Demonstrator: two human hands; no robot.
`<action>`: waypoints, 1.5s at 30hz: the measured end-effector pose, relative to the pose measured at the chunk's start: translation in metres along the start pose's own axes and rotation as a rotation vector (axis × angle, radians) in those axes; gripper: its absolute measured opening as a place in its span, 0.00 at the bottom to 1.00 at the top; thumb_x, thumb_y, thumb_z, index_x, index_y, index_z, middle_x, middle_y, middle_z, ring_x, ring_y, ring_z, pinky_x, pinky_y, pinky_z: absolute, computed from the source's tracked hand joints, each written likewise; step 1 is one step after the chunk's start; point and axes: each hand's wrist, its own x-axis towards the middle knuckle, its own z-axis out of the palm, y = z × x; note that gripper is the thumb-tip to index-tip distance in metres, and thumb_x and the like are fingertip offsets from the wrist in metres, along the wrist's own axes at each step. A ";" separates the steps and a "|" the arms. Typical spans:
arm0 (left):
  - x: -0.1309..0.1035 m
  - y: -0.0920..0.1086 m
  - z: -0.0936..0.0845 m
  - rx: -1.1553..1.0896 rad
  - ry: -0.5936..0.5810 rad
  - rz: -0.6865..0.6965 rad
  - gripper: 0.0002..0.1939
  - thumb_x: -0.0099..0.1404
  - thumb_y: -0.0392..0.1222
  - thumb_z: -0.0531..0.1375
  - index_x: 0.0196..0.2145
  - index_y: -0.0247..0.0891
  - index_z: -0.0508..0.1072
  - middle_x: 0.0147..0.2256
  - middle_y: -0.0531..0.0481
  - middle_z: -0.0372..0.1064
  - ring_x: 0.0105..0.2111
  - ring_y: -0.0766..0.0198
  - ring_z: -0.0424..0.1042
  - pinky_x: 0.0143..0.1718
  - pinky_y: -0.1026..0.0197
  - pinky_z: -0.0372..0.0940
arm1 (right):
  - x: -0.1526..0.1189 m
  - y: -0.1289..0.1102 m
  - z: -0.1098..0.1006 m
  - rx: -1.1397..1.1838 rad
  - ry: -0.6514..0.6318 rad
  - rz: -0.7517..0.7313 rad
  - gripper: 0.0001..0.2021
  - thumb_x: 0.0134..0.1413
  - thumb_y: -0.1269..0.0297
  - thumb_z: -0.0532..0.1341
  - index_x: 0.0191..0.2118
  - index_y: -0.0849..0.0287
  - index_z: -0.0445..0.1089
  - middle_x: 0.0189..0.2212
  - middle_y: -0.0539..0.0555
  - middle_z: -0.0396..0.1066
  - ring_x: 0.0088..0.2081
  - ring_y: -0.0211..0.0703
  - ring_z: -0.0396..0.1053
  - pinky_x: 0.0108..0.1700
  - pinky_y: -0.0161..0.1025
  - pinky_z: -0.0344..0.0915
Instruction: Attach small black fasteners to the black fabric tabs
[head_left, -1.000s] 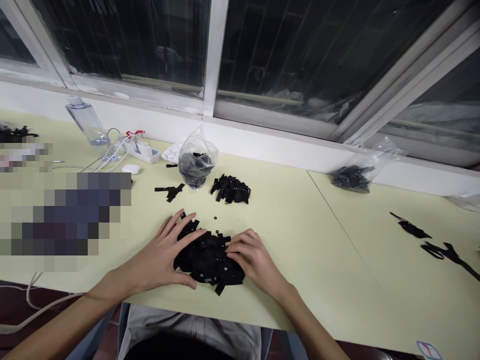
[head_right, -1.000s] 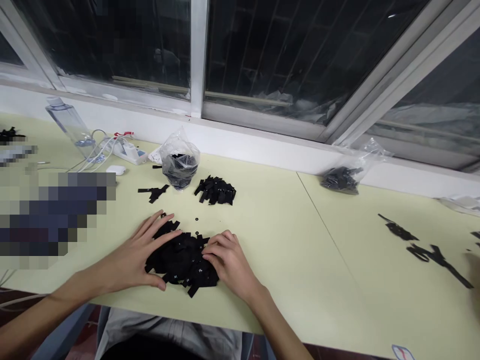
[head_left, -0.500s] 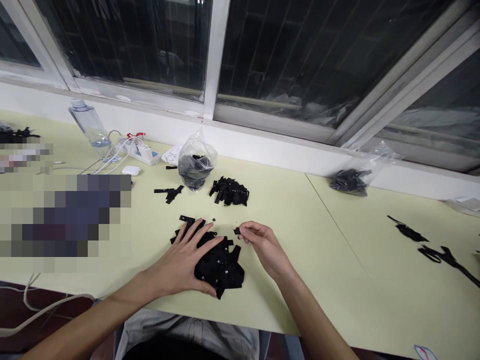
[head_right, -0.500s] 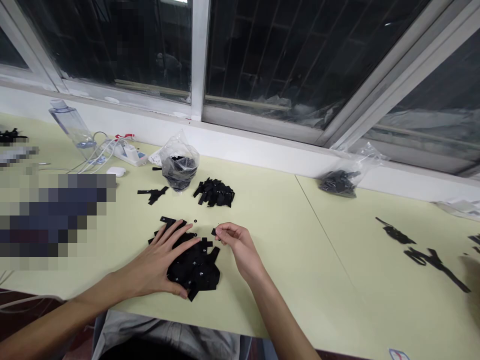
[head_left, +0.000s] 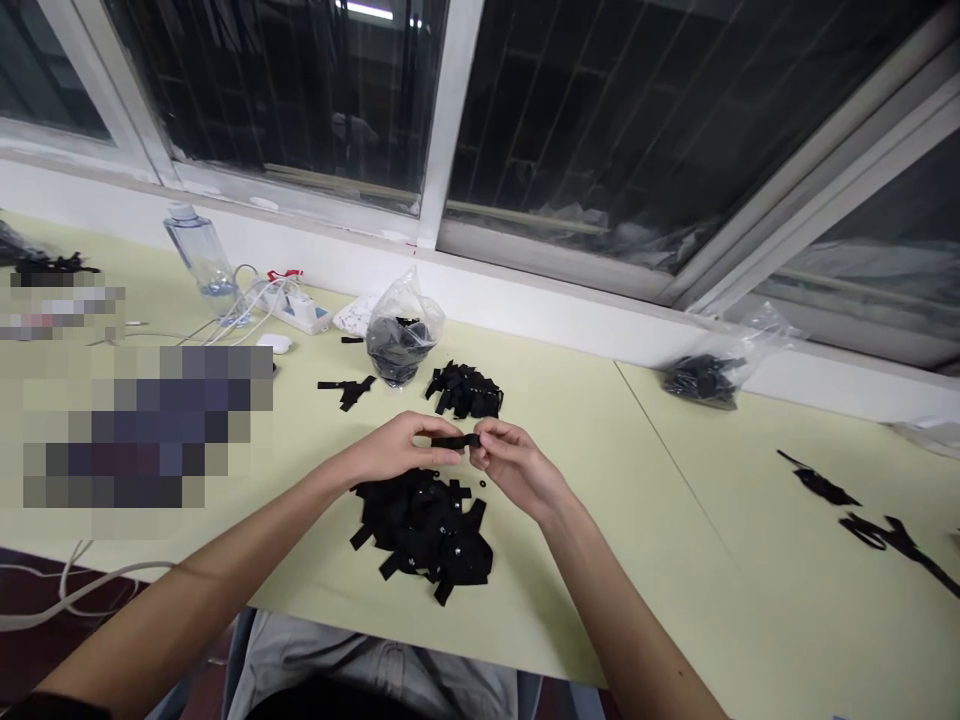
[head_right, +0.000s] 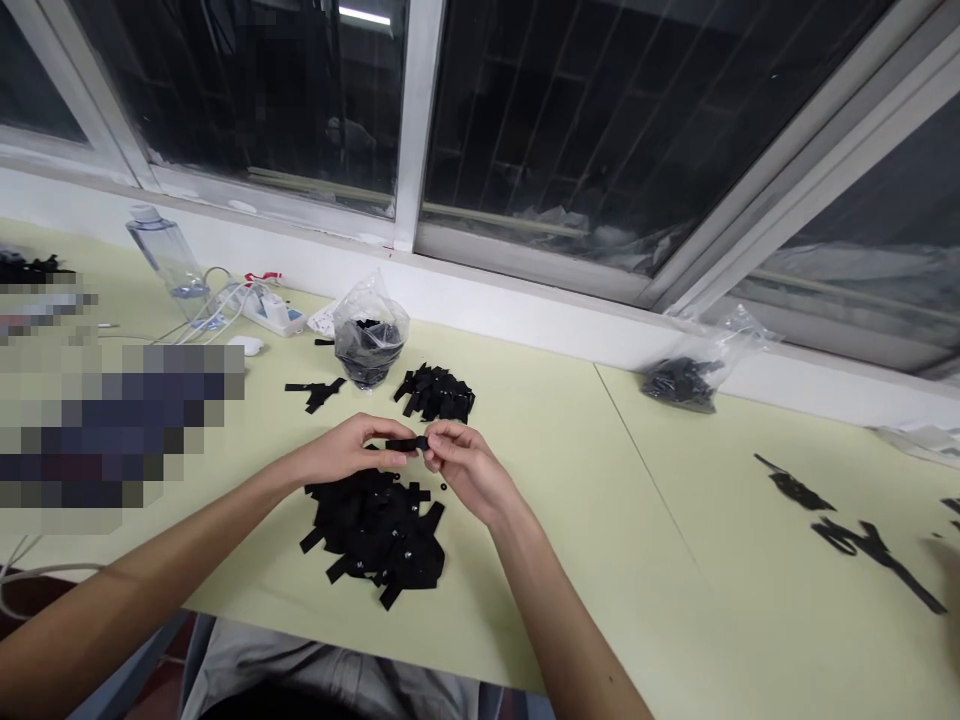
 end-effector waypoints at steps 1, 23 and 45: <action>0.008 -0.003 -0.003 -0.046 -0.038 0.003 0.17 0.64 0.51 0.63 0.44 0.36 0.78 0.40 0.45 0.77 0.41 0.58 0.74 0.43 0.59 0.68 | 0.005 -0.004 -0.003 -0.017 -0.016 -0.003 0.07 0.50 0.62 0.70 0.35 0.57 0.75 0.26 0.50 0.64 0.30 0.37 0.60 0.35 0.38 0.55; 0.013 -0.019 -0.004 -0.024 0.297 0.149 0.11 0.68 0.45 0.59 0.42 0.37 0.77 0.42 0.43 0.76 0.42 0.59 0.75 0.45 0.57 0.70 | 0.009 -0.004 -0.025 -0.509 -0.136 -0.079 0.15 0.53 0.49 0.66 0.30 0.56 0.74 0.30 0.52 0.66 0.31 0.40 0.60 0.36 0.40 0.59; 0.010 -0.028 0.017 0.286 0.541 0.138 0.07 0.68 0.45 0.59 0.40 0.40 0.68 0.37 0.50 0.74 0.40 0.60 0.75 0.43 0.59 0.68 | 0.029 0.037 0.006 -0.535 0.327 -0.357 0.12 0.52 0.53 0.67 0.33 0.57 0.74 0.29 0.52 0.72 0.31 0.42 0.67 0.34 0.39 0.64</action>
